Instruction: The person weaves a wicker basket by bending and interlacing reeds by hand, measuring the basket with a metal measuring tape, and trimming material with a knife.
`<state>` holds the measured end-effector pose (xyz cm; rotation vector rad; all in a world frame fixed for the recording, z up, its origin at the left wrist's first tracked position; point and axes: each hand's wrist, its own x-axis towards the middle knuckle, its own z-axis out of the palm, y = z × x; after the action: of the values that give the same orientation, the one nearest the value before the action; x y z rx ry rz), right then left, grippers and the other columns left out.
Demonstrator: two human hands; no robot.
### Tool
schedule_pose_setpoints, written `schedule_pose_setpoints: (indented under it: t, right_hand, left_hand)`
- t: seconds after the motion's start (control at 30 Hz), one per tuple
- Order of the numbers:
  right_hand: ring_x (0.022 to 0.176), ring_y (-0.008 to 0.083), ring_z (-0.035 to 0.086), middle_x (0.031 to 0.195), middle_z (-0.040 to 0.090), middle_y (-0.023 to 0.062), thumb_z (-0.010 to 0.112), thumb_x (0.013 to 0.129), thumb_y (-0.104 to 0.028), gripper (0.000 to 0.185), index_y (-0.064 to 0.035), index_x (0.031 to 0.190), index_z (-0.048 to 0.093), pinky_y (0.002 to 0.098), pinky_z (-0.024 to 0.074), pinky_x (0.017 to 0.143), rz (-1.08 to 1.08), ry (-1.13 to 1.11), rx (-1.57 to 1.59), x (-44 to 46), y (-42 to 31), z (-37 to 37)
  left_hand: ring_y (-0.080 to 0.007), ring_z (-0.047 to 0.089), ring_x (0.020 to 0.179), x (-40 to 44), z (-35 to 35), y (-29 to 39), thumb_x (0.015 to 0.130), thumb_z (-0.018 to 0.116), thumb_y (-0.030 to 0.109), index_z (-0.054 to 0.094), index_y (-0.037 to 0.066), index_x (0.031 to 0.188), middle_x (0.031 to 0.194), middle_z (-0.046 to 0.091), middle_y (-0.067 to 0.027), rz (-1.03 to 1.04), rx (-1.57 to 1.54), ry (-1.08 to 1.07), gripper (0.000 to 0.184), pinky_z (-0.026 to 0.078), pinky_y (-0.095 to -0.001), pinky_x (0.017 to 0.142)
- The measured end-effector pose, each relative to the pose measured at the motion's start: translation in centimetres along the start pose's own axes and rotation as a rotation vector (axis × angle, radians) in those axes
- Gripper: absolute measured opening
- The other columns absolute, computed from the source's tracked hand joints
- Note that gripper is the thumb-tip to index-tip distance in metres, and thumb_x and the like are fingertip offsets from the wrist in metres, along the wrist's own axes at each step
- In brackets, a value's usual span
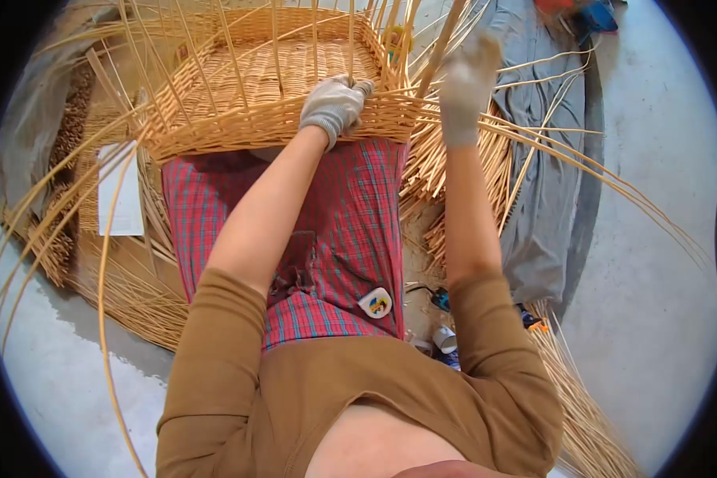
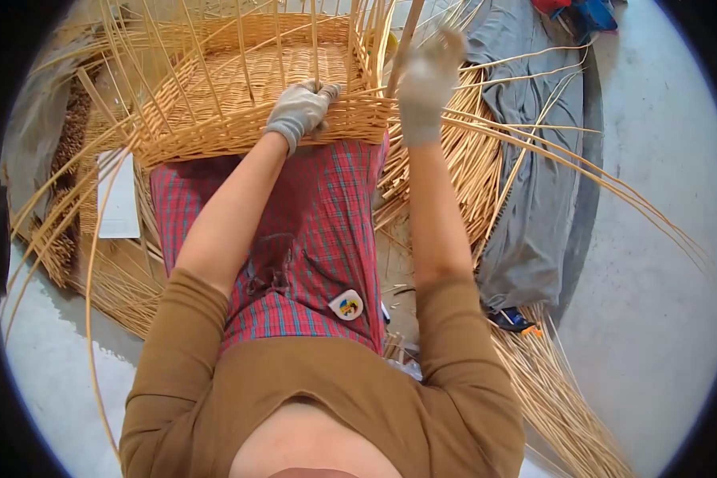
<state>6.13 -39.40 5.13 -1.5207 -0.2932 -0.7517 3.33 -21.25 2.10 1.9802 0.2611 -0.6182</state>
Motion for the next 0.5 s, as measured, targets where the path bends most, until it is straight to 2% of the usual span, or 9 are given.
schedule_pose_setpoints:
  t: [0.07, 0.13, 0.2, 0.23, 0.3, 0.33, 0.4, 0.47, 0.5]
  right_hand:
    - [0.072, 0.0144, 0.057, 0.091, 0.059, 0.0056, 0.048, 0.1, -0.016, 0.022, -0.0069, 0.12, 0.044, 0.0277, 0.0501, 0.057, 0.32, 0.049, 0.009, -4.6, 3.6, -6.6]
    - [0.059, 0.0131, 0.05, 0.082, 0.056, 0.0027, 0.05, 0.102, -0.021, 0.02, -0.0079, 0.116, 0.046, 0.0254, 0.0469, 0.054, 0.567, 0.152, -0.182, -4.4, -1.8, -5.9]
    - [0.044, 0.0118, 0.04, 0.066, 0.06, 0.0052, 0.049, 0.103, -0.025, 0.02, -0.0092, 0.116, 0.048, 0.0222, 0.0349, 0.04, 0.483, 0.032, -0.263, -3.8, 1.2, -7.1]
    - [0.047, 0.0124, 0.046, 0.068, 0.062, 0.006, 0.049, 0.103, -0.023, 0.018, -0.0097, 0.115, 0.048, 0.0219, 0.0332, 0.038, 0.569, -0.106, -0.204, -3.4, 3.8, -9.1]
    - [0.055, 0.015, 0.06, 0.071, 0.065, 0.0085, 0.05, 0.102, -0.023, 0.017, -0.0092, 0.113, 0.049, 0.0218, 0.0324, 0.036, 0.49, -0.194, -0.198, -3.6, 0.9, -7.9]
    - [0.061, 0.0171, 0.067, 0.074, 0.067, 0.0101, 0.05, 0.102, -0.024, 0.018, -0.0081, 0.112, 0.05, 0.0221, 0.0332, 0.035, 0.335, -0.143, -0.235, -4.5, -3.4, -4.5]
    - [0.072, 0.0207, 0.072, 0.078, 0.07, 0.0104, 0.05, 0.102, -0.028, 0.026, -0.0052, 0.114, 0.051, 0.0223, 0.0349, 0.035, 0.452, -0.074, 0.072, -4.8, -3.5, -6.6]
    - [0.062, 0.0197, 0.069, 0.079, 0.069, 0.0132, 0.047, 0.103, -0.03, 0.031, -0.001, 0.106, 0.055, 0.0289, 0.0531, 0.049, 0.875, -0.078, -0.214, -3.3, -3.9, -8.6]
    - [0.058, 0.0181, 0.068, 0.078, 0.069, 0.0119, 0.047, 0.103, -0.032, 0.033, -0.0003, 0.104, 0.058, 0.0268, 0.05, 0.044, 0.9, -0.215, -0.271, -3.1, -4.7, -8.9]
  left_hand:
    - [-0.0211, 0.07, 0.07, 3.0, 0.4, -0.8, 0.098, 0.045, 0.053, 0.058, -0.005, 0.115, 0.073, 0.071, -0.0175, 0.111, 0.166, -0.002, 0.061, 0.056, -0.0367, 0.072]
    - [-0.0254, 0.07, 0.087, 4.1, 0.5, -1.7, 0.093, 0.055, 0.054, 0.059, -0.004, 0.115, 0.091, 0.072, -0.0194, 0.228, -0.133, -0.049, 0.063, 0.054, -0.0415, 0.081]
    - [-0.0285, 0.066, 0.104, 1.8, -0.1, 2.3, 0.085, 0.065, 0.058, 0.058, 0.0, 0.121, 0.112, 0.068, -0.0186, 0.15, 0.25, 0.225, 0.068, 0.05, -0.0435, 0.09]
    - [-0.0285, 0.066, 0.104, 3.1, 0.1, 1.7, 0.085, 0.065, 0.058, 0.058, 0.0, 0.121, 0.112, 0.068, -0.0186, 0.146, 0.232, 0.23, 0.068, 0.05, -0.0435, 0.09]
    - [-0.0193, 0.07, 0.079, 7.0, 0.2, 0.7, 0.077, 0.07, 0.064, 0.054, 0.011, 0.131, 0.098, 0.072, -0.0136, 0.342, 0.414, 0.449, 0.078, 0.054, -0.0363, 0.058]
    - [-0.0193, 0.07, 0.079, 7.2, -0.5, 0.9, 0.077, 0.07, 0.064, 0.054, 0.011, 0.131, 0.098, 0.072, -0.0136, 0.339, 0.4, 0.483, 0.078, 0.054, -0.0363, 0.058]
    - [-0.017, 0.068, 0.091, 5.4, 0.1, 0.7, 0.079, 0.069, 0.062, 0.048, 0.012, 0.137, 0.103, 0.072, -0.0103, 0.358, 0.241, 0.386, 0.079, 0.055, -0.0342, 0.065]
    - [-0.0217, 0.064, 0.104, 2.8, -1.7, -1.0, 0.083, 0.07, 0.052, 0.053, 0.012, 0.133, 0.113, 0.067, -0.0123, 0.535, -0.055, 0.379, 0.066, 0.052, -0.0361, 0.084]
    - [-0.0276, 0.063, 0.11, 0.7, -3.3, -2.3, 0.082, 0.07, 0.054, 0.053, 0.012, 0.133, 0.12, 0.065, -0.0141, 0.652, -0.214, 0.36, 0.068, 0.049, -0.0412, 0.093]
